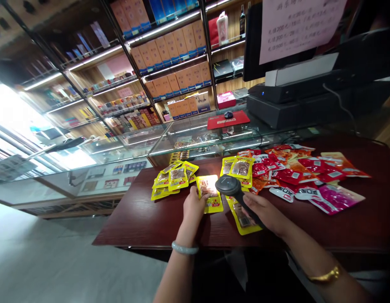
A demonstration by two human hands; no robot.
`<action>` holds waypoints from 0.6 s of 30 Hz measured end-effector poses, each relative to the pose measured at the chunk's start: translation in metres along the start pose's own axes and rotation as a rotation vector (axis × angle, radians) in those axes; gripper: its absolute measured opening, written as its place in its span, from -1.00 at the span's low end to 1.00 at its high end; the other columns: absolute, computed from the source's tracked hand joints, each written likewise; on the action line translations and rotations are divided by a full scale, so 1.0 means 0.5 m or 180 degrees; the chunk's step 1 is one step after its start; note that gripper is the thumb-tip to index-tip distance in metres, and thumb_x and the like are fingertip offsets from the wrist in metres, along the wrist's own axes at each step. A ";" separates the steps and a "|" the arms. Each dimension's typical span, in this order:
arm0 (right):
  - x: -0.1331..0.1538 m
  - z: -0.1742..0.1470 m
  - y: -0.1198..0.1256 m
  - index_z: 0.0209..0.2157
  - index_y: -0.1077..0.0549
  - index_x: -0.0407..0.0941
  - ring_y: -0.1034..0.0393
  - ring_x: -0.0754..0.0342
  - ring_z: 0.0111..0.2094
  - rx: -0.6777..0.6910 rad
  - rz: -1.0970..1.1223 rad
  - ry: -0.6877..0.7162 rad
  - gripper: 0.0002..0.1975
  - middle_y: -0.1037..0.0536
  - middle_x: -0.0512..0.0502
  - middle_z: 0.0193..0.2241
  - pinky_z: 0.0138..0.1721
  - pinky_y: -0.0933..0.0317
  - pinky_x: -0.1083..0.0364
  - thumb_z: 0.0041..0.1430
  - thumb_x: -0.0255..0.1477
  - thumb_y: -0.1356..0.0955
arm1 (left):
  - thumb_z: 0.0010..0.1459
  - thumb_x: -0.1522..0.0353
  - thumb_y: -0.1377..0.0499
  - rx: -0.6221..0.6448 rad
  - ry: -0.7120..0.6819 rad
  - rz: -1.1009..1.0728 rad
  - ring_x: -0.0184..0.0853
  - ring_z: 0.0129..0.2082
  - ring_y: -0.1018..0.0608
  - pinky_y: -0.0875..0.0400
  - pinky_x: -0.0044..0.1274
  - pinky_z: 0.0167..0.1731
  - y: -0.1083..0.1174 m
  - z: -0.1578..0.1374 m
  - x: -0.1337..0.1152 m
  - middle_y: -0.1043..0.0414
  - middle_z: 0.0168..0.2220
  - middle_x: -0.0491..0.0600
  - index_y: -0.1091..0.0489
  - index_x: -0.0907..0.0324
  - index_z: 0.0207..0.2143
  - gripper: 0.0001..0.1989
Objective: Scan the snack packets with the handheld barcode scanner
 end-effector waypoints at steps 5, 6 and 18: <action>-0.001 -0.014 -0.007 -0.37 -0.33 -0.09 -0.14 0.20 -0.61 0.0139 0.0361 -0.0134 -0.46 -0.33 0.07 -0.56 -0.57 -0.06 0.17 0.16 0.15 -0.31 | 0.19 0.18 -0.22 -0.0081 0.0133 -0.0049 -0.19 -0.21 -0.59 -0.29 -0.50 -0.31 0.033 0.002 0.051 -0.57 -0.21 0.02 -0.29 0.09 -0.13 -0.72; -0.002 -0.019 -0.003 -0.36 -0.34 -0.09 -0.13 0.20 -0.61 0.0129 0.0401 -0.0153 -0.46 -0.33 0.07 -0.56 -0.57 -0.06 0.16 0.15 0.14 -0.32 | 0.20 0.18 -0.21 -0.0184 0.0205 0.0056 -0.17 -0.18 -0.58 -0.30 -0.48 -0.28 0.050 0.001 0.067 -0.56 -0.19 0.04 -0.29 0.10 -0.11 -0.72; -0.017 -0.089 0.090 -0.29 -0.35 -0.10 -0.16 0.20 -0.60 -0.0422 0.0456 -0.0256 -0.51 -0.34 0.07 -0.55 -0.57 -0.14 0.18 0.19 0.09 -0.33 | 0.11 -0.09 -0.18 -0.0362 -0.1200 0.1038 -0.02 0.00 -0.42 -0.24 -0.27 -0.03 -0.034 -0.149 -0.153 -0.46 -0.08 0.12 -0.45 0.15 -0.19 -0.49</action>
Point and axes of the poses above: each hand's wrist, its own z-axis towards the middle knuckle, its own y-axis out of the back of the hand, x = y × z, the point moved 7 cm from there along z, towards the middle knuckle
